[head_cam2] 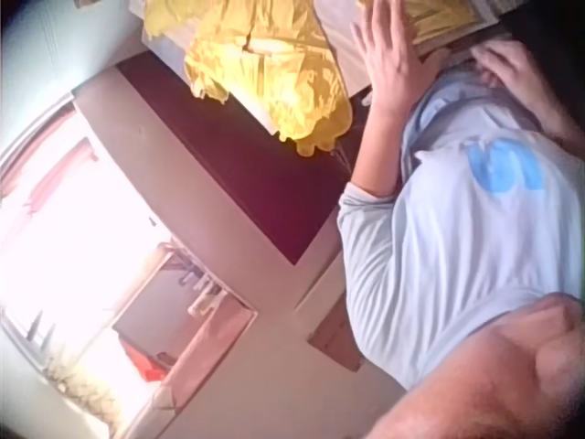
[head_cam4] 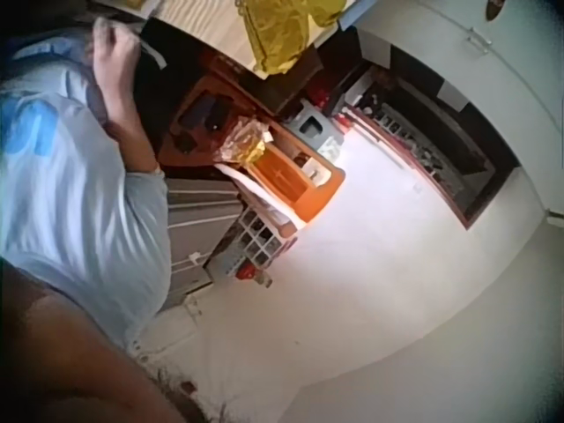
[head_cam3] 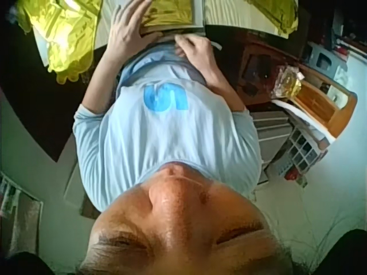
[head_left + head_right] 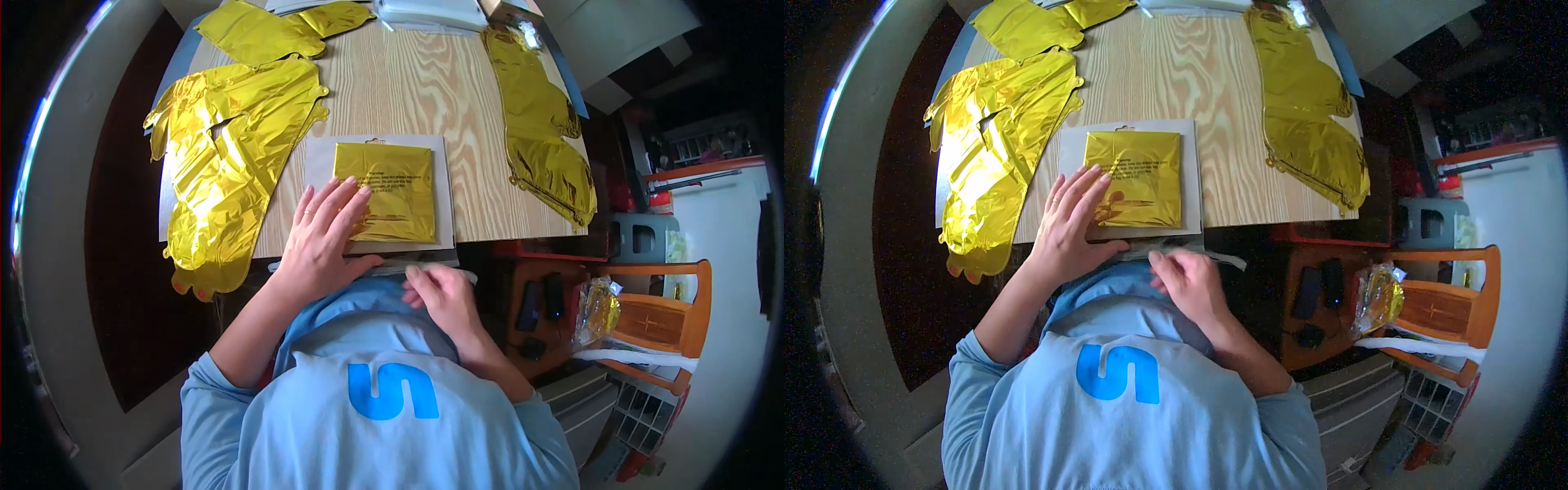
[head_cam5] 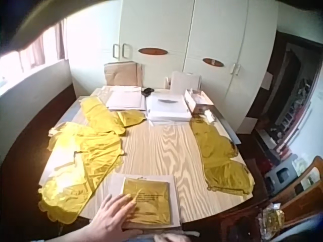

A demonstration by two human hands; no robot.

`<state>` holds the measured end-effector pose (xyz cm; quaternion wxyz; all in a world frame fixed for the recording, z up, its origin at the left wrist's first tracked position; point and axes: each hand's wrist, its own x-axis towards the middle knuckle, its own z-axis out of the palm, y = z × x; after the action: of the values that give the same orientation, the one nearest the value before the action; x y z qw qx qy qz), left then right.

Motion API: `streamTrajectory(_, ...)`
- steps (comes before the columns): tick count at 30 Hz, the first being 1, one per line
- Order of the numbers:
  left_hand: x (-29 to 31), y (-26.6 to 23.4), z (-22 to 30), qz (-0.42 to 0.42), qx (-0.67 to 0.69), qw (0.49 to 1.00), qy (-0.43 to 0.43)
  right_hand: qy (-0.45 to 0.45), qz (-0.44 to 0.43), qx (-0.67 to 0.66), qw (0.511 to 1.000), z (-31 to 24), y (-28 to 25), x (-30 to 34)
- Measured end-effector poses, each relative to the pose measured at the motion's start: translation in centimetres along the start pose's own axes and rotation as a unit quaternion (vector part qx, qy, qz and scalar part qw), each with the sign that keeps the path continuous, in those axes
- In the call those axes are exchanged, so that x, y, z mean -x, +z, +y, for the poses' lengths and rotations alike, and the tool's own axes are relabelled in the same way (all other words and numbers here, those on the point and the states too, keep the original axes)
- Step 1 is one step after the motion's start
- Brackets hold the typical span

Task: Folding and packing gold foil balloons into plastic sleeves.

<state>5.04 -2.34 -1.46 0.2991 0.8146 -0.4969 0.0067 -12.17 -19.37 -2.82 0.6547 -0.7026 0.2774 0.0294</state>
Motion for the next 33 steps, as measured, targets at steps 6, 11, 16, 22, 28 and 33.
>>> streamTrajectory(6,2.2,0.9,-1.3,0.084,0.033,0.994,0.059,-0.374,0.083,0.186,0.905,-3.5,0.5,2.3)
streamTrajectory(11,2.2,1.5,-1.8,0.12,0.068,0.986,0.092,-0.46,0.069,0.32,0.825,-2.0,3.0,-0.2)
streamTrajectory(16,1.9,1.6,-1.7,0.131,0.088,0.983,0.094,-0.428,0.103,0.446,0.779,-1.5,4.6,-1.8)
streamTrajectory(22,1.7,1.3,-1.6,0.107,0.086,0.987,0.088,-0.326,0.073,0.513,0.791,-1.1,4.8,-2.8)
streamTrajectory(28,1.9,1.4,-1.7,0.104,0.085,0.987,0.087,-0.335,0.046,0.517,0.786,-0.4,4.0,-2.9)
streamTrajectory(33,2.0,1.6,-1.9,0.112,0.07,0.986,0.097,-0.338,0.038,0.518,0.785,-0.4,4.0,-3.0)
